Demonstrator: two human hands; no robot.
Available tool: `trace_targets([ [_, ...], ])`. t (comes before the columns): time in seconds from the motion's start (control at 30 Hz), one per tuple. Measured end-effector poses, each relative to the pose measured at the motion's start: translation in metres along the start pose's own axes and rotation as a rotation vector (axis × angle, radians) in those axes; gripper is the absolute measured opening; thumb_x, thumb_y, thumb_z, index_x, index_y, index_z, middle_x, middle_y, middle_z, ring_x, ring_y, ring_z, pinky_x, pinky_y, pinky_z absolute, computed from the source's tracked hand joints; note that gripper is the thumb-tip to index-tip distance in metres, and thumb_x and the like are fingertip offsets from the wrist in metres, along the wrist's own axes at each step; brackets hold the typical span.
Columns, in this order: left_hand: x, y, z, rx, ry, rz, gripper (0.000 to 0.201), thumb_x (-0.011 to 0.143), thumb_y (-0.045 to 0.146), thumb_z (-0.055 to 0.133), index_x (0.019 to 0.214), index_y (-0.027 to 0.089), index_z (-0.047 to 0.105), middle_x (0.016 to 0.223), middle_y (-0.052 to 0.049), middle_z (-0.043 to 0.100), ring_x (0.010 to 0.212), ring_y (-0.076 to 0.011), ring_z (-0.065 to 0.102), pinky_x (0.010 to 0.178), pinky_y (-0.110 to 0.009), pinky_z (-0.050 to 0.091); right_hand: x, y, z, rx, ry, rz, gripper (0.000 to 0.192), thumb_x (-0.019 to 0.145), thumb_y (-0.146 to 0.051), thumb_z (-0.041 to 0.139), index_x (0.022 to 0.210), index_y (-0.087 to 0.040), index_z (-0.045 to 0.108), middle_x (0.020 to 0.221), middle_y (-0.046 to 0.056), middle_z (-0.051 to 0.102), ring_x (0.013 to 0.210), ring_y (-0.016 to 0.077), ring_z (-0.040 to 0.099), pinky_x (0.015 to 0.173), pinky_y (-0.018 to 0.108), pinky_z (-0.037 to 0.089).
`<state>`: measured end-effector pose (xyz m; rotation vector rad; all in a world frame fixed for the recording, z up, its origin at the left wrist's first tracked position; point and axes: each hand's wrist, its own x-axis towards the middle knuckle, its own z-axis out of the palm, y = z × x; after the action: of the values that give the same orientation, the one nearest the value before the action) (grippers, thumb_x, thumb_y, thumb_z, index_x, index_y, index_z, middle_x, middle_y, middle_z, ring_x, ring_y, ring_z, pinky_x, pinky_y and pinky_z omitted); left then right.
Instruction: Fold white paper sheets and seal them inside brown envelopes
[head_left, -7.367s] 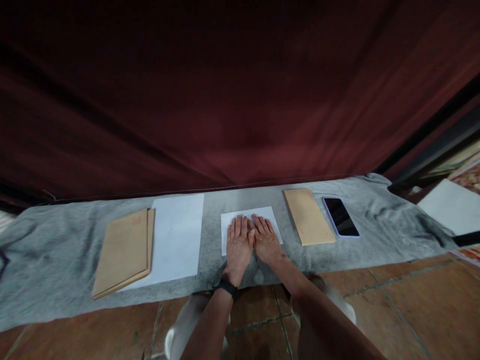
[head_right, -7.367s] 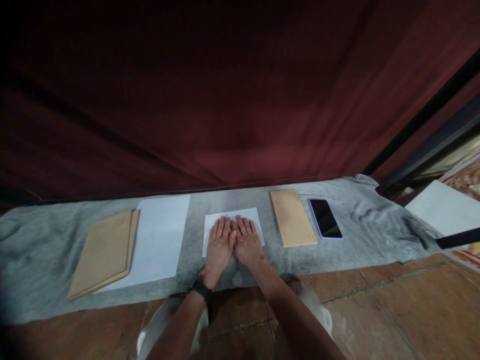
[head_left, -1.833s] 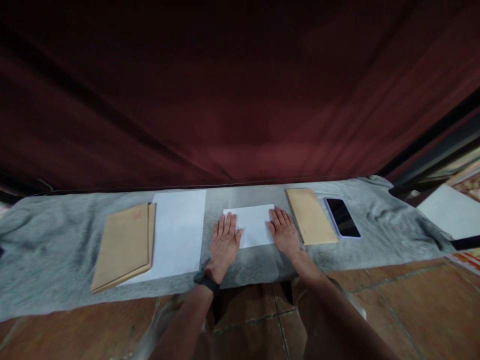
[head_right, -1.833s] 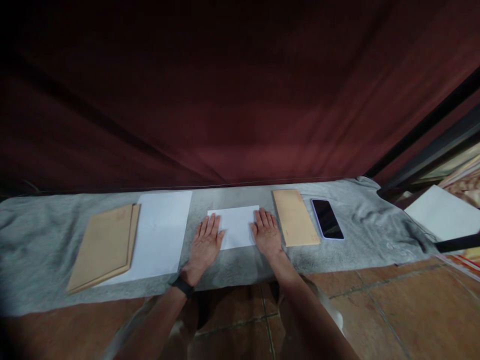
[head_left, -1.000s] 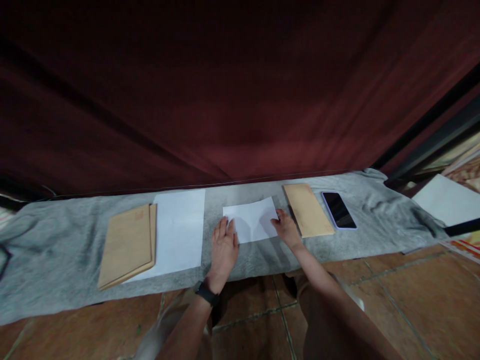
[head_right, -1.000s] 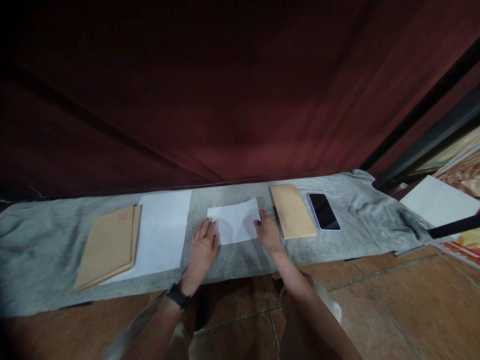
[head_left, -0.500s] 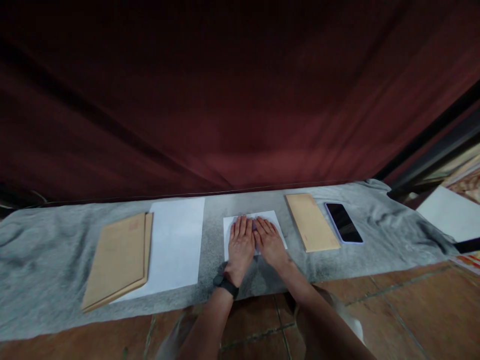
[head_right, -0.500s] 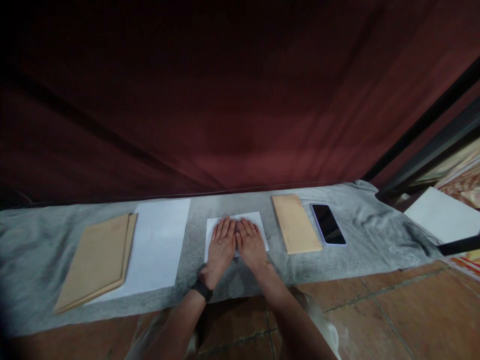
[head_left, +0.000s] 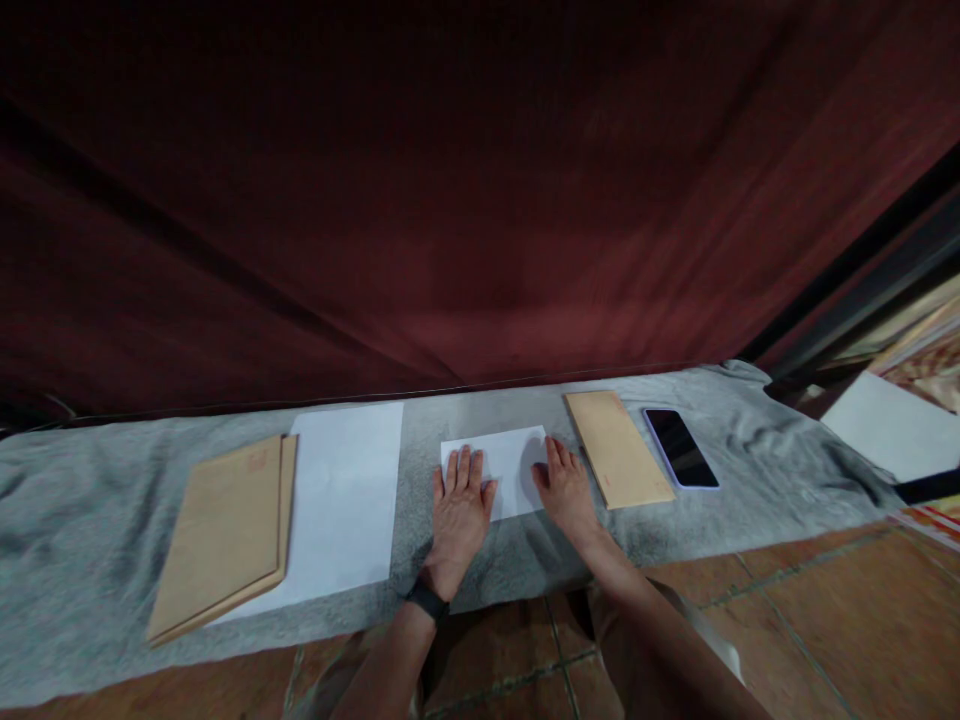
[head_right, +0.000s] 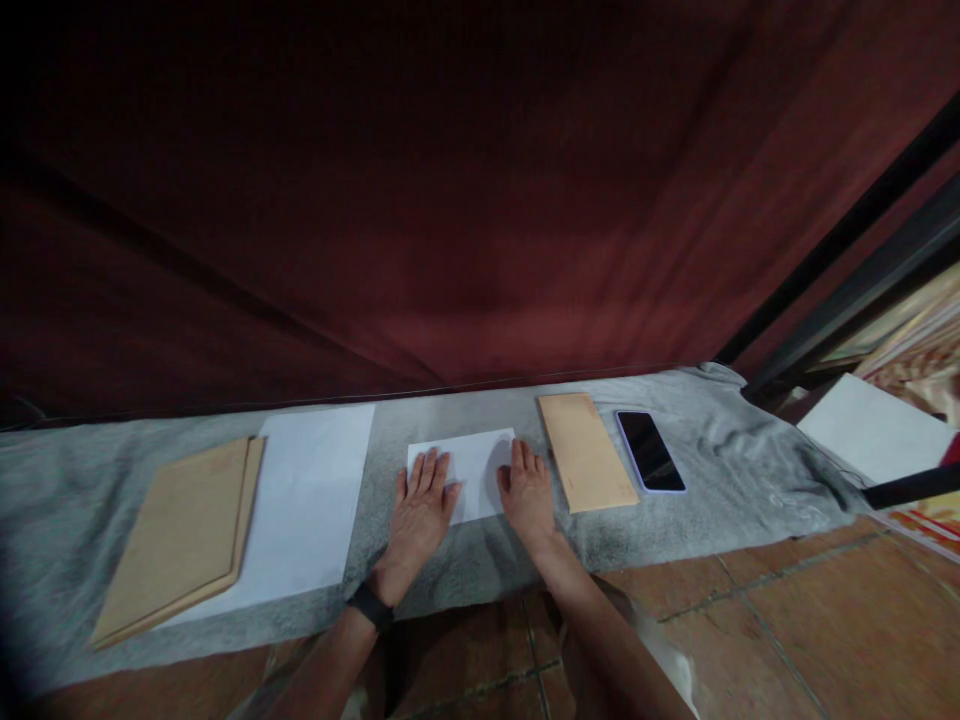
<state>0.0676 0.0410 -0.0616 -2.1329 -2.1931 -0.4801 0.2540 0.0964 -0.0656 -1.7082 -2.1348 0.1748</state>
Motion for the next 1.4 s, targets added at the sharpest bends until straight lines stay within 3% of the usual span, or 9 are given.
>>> trace_targets([
  [0.2,-0.017,-0.013,0.002,0.033,0.023,-0.003,0.055,0.100,0.041,0.044,0.144,0.008,0.049,0.157,-0.023,0.039,0.149,-0.0353,0.033,0.116,-0.053,0.037,0.007,0.009,-0.005,0.157,-0.040,0.235,0.048,0.093,-0.028,0.052,0.136,-0.007,0.054,0.117,0.020,0.068,0.103,0.0260,0.067,0.086,0.033,0.050],
  [0.33,-0.019,-0.015,0.007,0.029,0.043,0.003,0.054,0.100,0.039,0.043,0.145,0.010,0.048,0.156,-0.021,0.042,0.148,-0.0347,0.033,0.115,-0.054,0.038,0.011,0.016,-0.008,0.421,-0.103,0.306,0.027,0.084,-0.029,0.059,0.105,-0.016,0.070,0.091,0.009,0.074,0.087,0.0227,0.068,0.074,0.028,0.049],
  [0.47,-0.018,-0.006,0.004,0.010,0.021,-0.015,0.053,0.100,0.035,0.042,0.147,0.012,0.046,0.158,-0.019,0.040,0.149,-0.0353,0.032,0.117,-0.059,0.034,0.012,0.022,-0.014,0.588,-0.128,0.313,0.023,0.080,-0.038,0.056,0.075,-0.020,0.069,0.063,0.000,0.065,0.063,0.0181,0.061,0.057,0.025,0.041],
  [0.6,-0.023,0.009,0.000,-0.078,0.027,0.094,0.052,0.099,0.026,0.040,0.150,0.013,0.040,0.161,-0.017,0.036,0.150,-0.0312,0.030,0.119,-0.055,0.033,0.012,0.024,-0.020,0.605,-0.090,0.339,0.027,0.076,-0.044,0.053,0.062,-0.022,0.061,0.054,-0.002,0.057,0.057,0.0167,0.055,0.052,0.026,0.036],
  [0.77,-0.035,0.025,0.005,-0.163,-0.035,0.207,0.052,0.098,0.033,0.047,0.147,0.014,0.044,0.158,-0.017,0.041,0.147,-0.0313,0.037,0.118,-0.055,0.036,0.013,0.023,-0.025,0.627,-0.074,0.402,0.024,0.071,-0.045,0.053,0.062,-0.023,0.057,0.052,-0.003,0.054,0.056,0.0161,0.053,0.053,0.026,0.036],
  [0.93,-0.033,0.024,-0.001,-0.153,-0.088,0.243,0.054,0.095,0.030,0.053,0.146,0.012,0.044,0.158,-0.019,0.040,0.149,-0.0313,0.034,0.121,-0.055,0.031,0.002,0.021,-0.027,0.722,-0.121,0.444,0.024,0.065,-0.047,0.054,0.064,-0.023,0.058,0.056,-0.001,0.057,0.057,0.0174,0.055,0.051,0.026,0.038],
  [1.13,-0.031,0.018,-0.014,-0.222,-0.067,0.303,0.062,0.090,0.024,0.057,0.150,0.018,0.039,0.161,-0.015,0.036,0.150,-0.0289,0.032,0.119,-0.055,0.035,-0.019,0.013,-0.042,1.273,-0.173,0.641,0.028,0.063,-0.042,0.067,0.082,-0.023,0.061,0.076,0.005,0.073,0.069,0.0251,0.069,0.059,0.034,0.053],
  [1.27,-0.044,0.031,-0.016,-0.192,-0.015,0.359,0.058,0.092,0.021,0.054,0.149,0.020,0.042,0.158,-0.012,0.042,0.147,-0.0282,0.037,0.118,-0.053,0.036,-0.040,-0.002,-0.044,1.493,-0.131,0.682,0.026,0.063,-0.035,0.071,0.084,-0.024,0.063,0.085,0.007,0.076,0.077,0.0282,0.072,0.063,0.037,0.057],
  [1.4,-0.055,0.042,-0.014,-0.118,-0.031,0.314,0.056,0.092,0.008,0.043,0.146,0.021,0.049,0.153,-0.010,0.050,0.142,-0.0269,0.045,0.113,-0.049,0.042,-0.072,-0.020,-0.035,1.649,-0.152,0.730,0.028,0.064,-0.035,0.076,0.087,-0.024,0.063,0.091,0.006,0.076,0.083,0.0266,0.073,0.069,0.036,0.059],
])
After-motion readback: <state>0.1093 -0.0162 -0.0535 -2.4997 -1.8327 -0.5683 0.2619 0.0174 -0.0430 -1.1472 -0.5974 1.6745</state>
